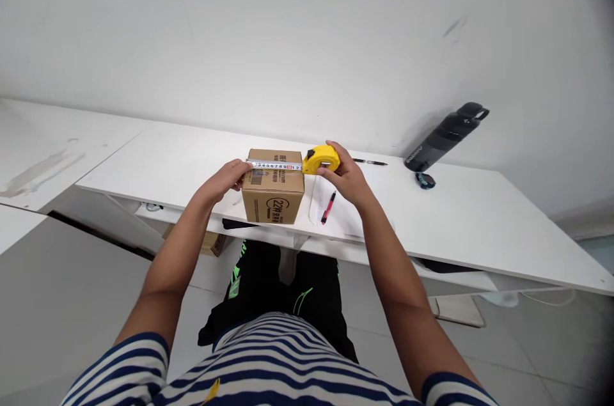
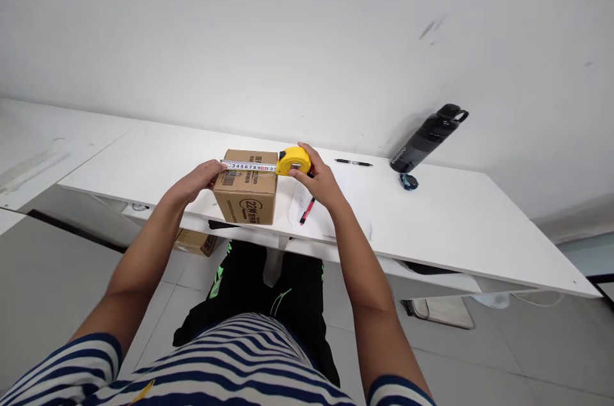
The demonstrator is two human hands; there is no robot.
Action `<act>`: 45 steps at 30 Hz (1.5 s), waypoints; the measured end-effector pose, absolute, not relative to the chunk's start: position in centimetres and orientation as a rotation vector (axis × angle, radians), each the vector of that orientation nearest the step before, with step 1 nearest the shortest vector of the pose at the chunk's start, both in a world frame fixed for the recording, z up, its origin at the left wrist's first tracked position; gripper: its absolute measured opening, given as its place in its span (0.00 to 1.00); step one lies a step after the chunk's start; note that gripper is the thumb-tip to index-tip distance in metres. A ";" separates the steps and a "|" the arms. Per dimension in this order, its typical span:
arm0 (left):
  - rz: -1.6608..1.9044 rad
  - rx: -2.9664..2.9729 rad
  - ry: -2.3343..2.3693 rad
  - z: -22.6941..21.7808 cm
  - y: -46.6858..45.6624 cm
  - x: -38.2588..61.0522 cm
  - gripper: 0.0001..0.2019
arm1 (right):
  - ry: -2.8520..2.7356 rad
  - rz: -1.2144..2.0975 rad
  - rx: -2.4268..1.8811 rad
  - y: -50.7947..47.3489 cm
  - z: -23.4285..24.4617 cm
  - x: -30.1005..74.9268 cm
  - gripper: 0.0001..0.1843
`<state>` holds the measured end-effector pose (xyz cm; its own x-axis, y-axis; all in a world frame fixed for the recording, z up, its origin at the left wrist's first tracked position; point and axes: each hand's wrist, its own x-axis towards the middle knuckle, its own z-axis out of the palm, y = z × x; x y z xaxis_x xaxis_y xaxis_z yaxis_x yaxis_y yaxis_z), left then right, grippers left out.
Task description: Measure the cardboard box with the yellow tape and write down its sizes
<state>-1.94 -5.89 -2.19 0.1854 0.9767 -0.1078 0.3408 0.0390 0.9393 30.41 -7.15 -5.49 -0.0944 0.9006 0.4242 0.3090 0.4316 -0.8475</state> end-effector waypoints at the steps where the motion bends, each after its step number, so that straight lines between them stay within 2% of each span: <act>1: 0.817 1.481 1.321 -2.2 -5.8 -1.9 0.15 | -1.639 0.706 -1.078 -7.1 -5.6 30.5 0.40; 8: 0.851 1.490 1.317 -2.0 -5.2 -1.8 0.13 | -1.613 0.651 -1.101 -6.9 -6.1 30.8 0.40; 16: 1.241 1.590 1.341 2.4 -6.2 -1.9 0.15 | -1.481 0.192 -1.148 -13.8 -3.8 28.0 0.36; 19: 1.269 1.739 1.319 3.3 -6.7 -0.9 0.14 | -1.392 0.108 -1.166 -15.5 -3.1 25.3 0.33; 23: 1.114 1.838 1.396 1.7 -5.2 0.2 0.13 | -1.267 0.433 -1.156 -12.6 -1.7 22.2 0.32; 27: 0.795 1.750 1.386 -0.5 -4.7 0.5 0.26 | -1.177 0.698 -1.234 -8.3 -0.4 21.5 0.31; 29: 0.753 1.913 1.465 -0.7 -5.5 0.7 0.25 | -1.255 0.725 -1.318 -7.1 0.3 21.5 0.30; 33: 0.640 2.185 1.655 0.6 -6.2 0.9 0.16 | -1.570 0.506 -1.542 -5.8 2.1 20.6 0.29; 36: 0.636 2.037 1.492 0.6 -5.2 0.9 0.19 | -1.741 0.241 -1.647 -5.3 3.1 19.4 0.33; 40: 0.857 1.742 1.243 -1.5 -4.5 1.1 0.22 | -1.909 0.061 -1.650 -4.8 3.3 18.3 0.39; 45: 1.152 1.493 1.325 -4.2 -6.1 2.7 0.21 | -1.968 0.007 -1.616 -4.6 2.8 17.7 0.28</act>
